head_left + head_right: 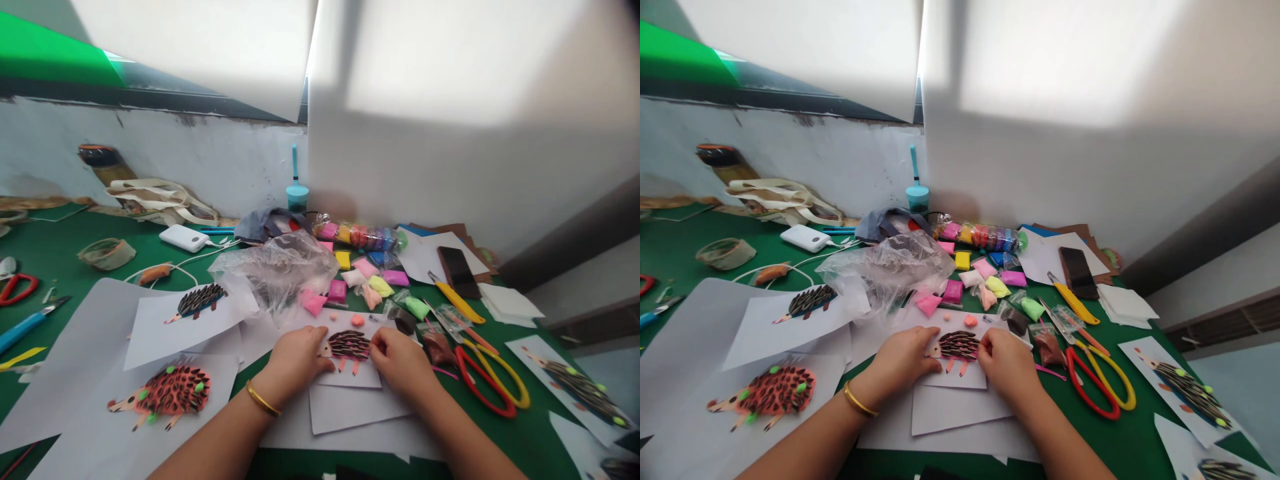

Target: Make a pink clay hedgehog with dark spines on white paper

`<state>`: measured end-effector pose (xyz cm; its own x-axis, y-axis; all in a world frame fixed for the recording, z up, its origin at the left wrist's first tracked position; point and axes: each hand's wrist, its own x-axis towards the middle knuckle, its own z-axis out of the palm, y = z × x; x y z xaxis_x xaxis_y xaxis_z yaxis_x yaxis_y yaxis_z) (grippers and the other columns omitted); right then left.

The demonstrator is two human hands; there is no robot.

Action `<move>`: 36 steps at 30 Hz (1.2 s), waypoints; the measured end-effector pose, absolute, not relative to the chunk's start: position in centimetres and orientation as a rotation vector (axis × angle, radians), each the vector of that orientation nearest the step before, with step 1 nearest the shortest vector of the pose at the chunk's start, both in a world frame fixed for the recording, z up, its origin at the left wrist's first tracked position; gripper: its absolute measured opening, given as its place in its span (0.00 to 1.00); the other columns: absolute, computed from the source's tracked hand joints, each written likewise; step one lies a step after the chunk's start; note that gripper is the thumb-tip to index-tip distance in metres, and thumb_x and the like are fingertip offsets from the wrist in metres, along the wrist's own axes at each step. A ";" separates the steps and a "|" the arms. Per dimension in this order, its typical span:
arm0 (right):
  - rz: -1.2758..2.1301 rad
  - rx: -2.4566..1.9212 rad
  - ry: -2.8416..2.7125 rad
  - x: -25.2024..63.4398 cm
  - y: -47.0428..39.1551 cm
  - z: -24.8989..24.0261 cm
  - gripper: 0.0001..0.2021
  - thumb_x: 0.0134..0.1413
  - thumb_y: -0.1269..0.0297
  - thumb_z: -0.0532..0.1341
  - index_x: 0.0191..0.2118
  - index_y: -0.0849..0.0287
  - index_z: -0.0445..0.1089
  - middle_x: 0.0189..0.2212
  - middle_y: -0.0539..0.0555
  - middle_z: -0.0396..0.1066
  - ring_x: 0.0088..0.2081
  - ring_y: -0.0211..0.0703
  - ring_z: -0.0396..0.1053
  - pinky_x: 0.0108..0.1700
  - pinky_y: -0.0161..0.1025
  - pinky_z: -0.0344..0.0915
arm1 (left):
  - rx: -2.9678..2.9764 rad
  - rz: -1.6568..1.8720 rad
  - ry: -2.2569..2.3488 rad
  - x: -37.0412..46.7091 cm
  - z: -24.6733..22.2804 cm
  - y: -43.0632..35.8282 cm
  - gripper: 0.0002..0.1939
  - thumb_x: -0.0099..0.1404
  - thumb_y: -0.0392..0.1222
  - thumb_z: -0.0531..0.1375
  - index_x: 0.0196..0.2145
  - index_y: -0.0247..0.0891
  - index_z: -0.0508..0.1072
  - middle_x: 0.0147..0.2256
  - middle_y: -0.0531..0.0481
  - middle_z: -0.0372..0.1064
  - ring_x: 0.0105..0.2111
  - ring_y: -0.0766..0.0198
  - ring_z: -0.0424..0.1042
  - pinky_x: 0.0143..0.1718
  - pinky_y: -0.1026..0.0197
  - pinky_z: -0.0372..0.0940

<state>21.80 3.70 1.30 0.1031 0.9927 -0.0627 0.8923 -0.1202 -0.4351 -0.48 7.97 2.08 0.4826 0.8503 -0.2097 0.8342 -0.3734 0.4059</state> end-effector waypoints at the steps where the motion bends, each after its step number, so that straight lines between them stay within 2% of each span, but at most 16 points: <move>1: 0.501 -2.099 -1.865 21.8 3.7 1.4 0.05 0.51 0.68 0.57 0.27 0.56 0.67 0.28 0.50 0.72 0.31 0.41 0.67 0.30 0.36 0.51 | 2.278 0.051 1.392 -0.5 2.0 8.0 0.30 0.55 0.54 0.65 0.53 0.44 0.69 0.46 0.44 0.71 0.45 0.51 0.71 0.43 0.57 0.62; 14: 0.511 -2.084 -1.871 21.9 3.6 1.1 0.05 0.51 0.67 0.57 0.27 0.56 0.68 0.28 0.50 0.73 0.31 0.41 0.67 0.30 0.35 0.51 | 2.314 0.080 1.379 -0.6 1.8 8.0 0.31 0.55 0.55 0.65 0.54 0.43 0.68 0.45 0.44 0.72 0.43 0.50 0.72 0.41 0.57 0.62; 19: 0.523 -2.036 -1.900 22.2 3.6 1.3 0.06 0.52 0.66 0.56 0.27 0.55 0.69 0.28 0.50 0.72 0.32 0.41 0.67 0.31 0.36 0.54 | 2.263 0.081 1.376 -0.8 1.8 8.1 0.32 0.54 0.55 0.66 0.55 0.44 0.68 0.46 0.45 0.71 0.45 0.51 0.71 0.43 0.57 0.62; 22: 0.532 -1.984 -1.906 22.7 3.5 1.7 0.08 0.54 0.64 0.55 0.29 0.55 0.70 0.28 0.50 0.72 0.32 0.43 0.68 0.32 0.37 0.56 | 2.172 0.211 1.380 -0.9 1.9 8.2 0.32 0.54 0.58 0.65 0.53 0.42 0.70 0.43 0.44 0.72 0.42 0.51 0.71 0.42 0.56 0.62; 25: 0.466 -1.871 -1.862 23.1 3.3 2.0 0.08 0.56 0.63 0.55 0.30 0.56 0.69 0.29 0.51 0.71 0.33 0.44 0.68 0.34 0.38 0.59 | 1.821 0.516 1.305 -0.8 2.3 8.1 0.29 0.60 0.62 0.58 0.50 0.39 0.72 0.36 0.46 0.72 0.34 0.57 0.69 0.37 0.58 0.62; 27: 0.389 -1.736 -1.831 23.0 3.1 2.1 0.08 0.58 0.64 0.54 0.30 0.56 0.68 0.29 0.52 0.70 0.33 0.44 0.67 0.36 0.39 0.61 | 1.346 0.703 1.121 -0.6 2.6 8.0 0.29 0.64 0.64 0.52 0.49 0.36 0.72 0.30 0.49 0.68 0.27 0.64 0.67 0.29 0.63 0.62; 29: 0.331 -1.567 -1.827 22.6 2.8 2.1 0.08 0.59 0.65 0.54 0.32 0.57 0.68 0.30 0.53 0.70 0.34 0.44 0.67 0.37 0.40 0.62 | 0.815 0.742 0.880 -0.3 2.9 7.9 0.29 0.67 0.63 0.49 0.49 0.34 0.70 0.28 0.51 0.66 0.24 0.68 0.66 0.26 0.66 0.62; 30: 0.310 -1.482 -1.839 22.2 2.6 2.2 0.07 0.59 0.65 0.54 0.34 0.57 0.69 0.30 0.53 0.70 0.34 0.44 0.67 0.38 0.41 0.63 | 0.593 0.723 0.770 -0.2 3.1 7.9 0.29 0.67 0.61 0.49 0.50 0.33 0.69 0.28 0.51 0.66 0.26 0.69 0.68 0.28 0.67 0.64; 32: 0.282 -1.340 -1.876 21.5 2.3 2.2 0.06 0.59 0.67 0.56 0.38 0.56 0.70 0.32 0.54 0.70 0.37 0.45 0.67 0.40 0.42 0.64 | 0.300 0.665 0.600 0.1 3.4 7.7 0.27 0.69 0.58 0.50 0.51 0.31 0.67 0.33 0.47 0.70 0.33 0.66 0.73 0.38 0.64 0.68; 34: 0.274 -1.249 -1.921 20.7 2.1 2.2 0.09 0.59 0.69 0.57 0.44 0.55 0.70 0.35 0.54 0.71 0.39 0.45 0.67 0.42 0.43 0.65 | 0.179 0.628 0.487 0.4 3.7 7.5 0.27 0.70 0.57 0.50 0.51 0.29 0.66 0.40 0.40 0.72 0.42 0.60 0.73 0.49 0.59 0.66; 36: 0.280 -1.206 -1.971 20.2 2.0 2.2 0.14 0.58 0.70 0.58 0.49 0.54 0.69 0.37 0.55 0.71 0.41 0.46 0.68 0.43 0.44 0.66 | 0.154 0.594 0.408 0.6 3.8 7.2 0.30 0.70 0.58 0.48 0.52 0.26 0.66 0.46 0.35 0.70 0.46 0.57 0.72 0.52 0.57 0.64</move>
